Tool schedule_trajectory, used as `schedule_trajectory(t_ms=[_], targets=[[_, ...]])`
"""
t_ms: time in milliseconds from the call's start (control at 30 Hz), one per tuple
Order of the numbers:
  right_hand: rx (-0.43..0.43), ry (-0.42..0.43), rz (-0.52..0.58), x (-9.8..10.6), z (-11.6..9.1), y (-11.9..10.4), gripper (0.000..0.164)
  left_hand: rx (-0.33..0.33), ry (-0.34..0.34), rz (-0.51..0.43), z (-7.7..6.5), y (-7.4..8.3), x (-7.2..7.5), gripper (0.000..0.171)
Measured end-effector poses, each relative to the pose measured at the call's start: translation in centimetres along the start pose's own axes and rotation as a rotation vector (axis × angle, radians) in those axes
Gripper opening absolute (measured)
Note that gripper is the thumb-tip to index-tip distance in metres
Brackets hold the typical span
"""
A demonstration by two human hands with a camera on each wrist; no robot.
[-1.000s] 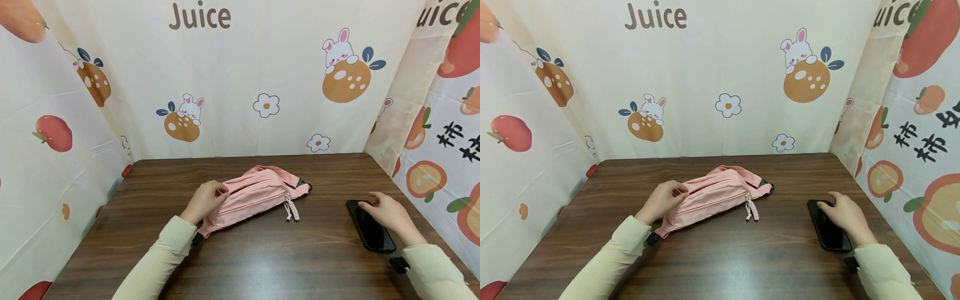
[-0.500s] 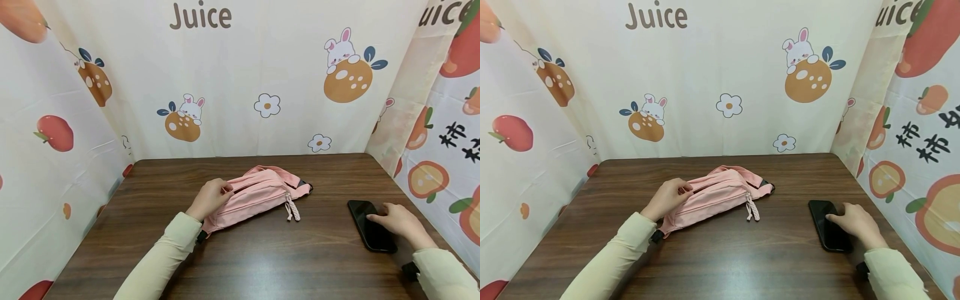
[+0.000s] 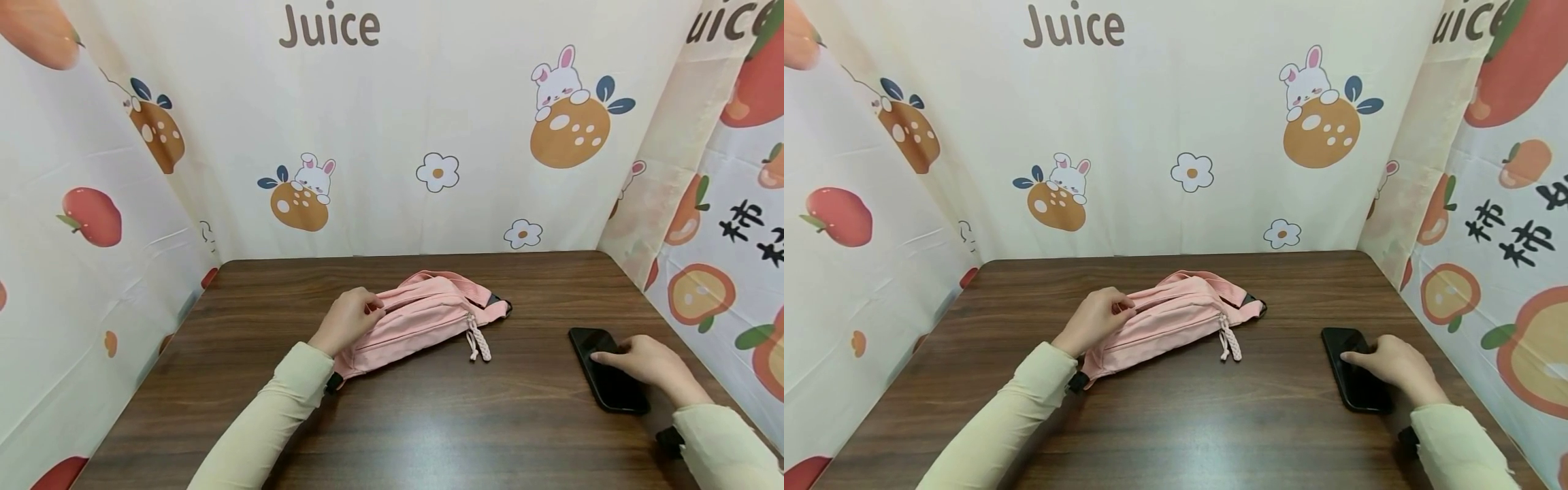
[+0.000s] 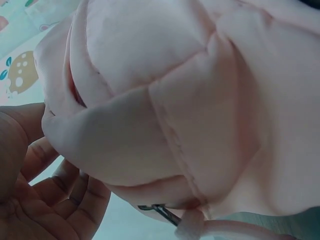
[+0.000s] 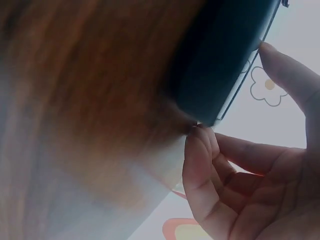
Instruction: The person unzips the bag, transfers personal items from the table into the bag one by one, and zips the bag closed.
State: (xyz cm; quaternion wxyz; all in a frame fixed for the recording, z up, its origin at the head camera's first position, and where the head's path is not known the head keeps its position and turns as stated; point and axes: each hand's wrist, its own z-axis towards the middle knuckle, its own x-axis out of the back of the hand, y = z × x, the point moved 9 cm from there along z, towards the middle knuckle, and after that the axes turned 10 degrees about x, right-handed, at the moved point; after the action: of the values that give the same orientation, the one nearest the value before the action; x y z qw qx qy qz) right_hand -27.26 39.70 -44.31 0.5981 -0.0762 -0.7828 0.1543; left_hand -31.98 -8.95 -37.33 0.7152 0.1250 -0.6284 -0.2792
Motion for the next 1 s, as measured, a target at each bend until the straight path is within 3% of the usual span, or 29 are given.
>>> schedule_trajectory(t_ms=[167, 300, 400, 1000], targets=[[0.0, 0.01, -0.002, 0.0, 0.0, -0.7, 0.091, 0.007, -0.005, 0.0, 0.2, 0.1, -0.2, 0.008], [-0.018, 0.018, 0.014, 0.0, -0.2, -1.0, 0.068, 0.002, 0.001, 0.003, 0.2, 0.2, -0.3, 0.009], [-0.029, 0.025, 0.027, -0.1, -0.3, -1.2, 0.06, -0.003, 0.012, -0.001, 0.3, 0.2, -0.2, 0.009], [-0.026, 0.018, 0.086, -0.6, -0.2, -1.4, 0.06, -0.012, 0.032, -0.003, 0.2, 0.3, -0.1, 0.009]])
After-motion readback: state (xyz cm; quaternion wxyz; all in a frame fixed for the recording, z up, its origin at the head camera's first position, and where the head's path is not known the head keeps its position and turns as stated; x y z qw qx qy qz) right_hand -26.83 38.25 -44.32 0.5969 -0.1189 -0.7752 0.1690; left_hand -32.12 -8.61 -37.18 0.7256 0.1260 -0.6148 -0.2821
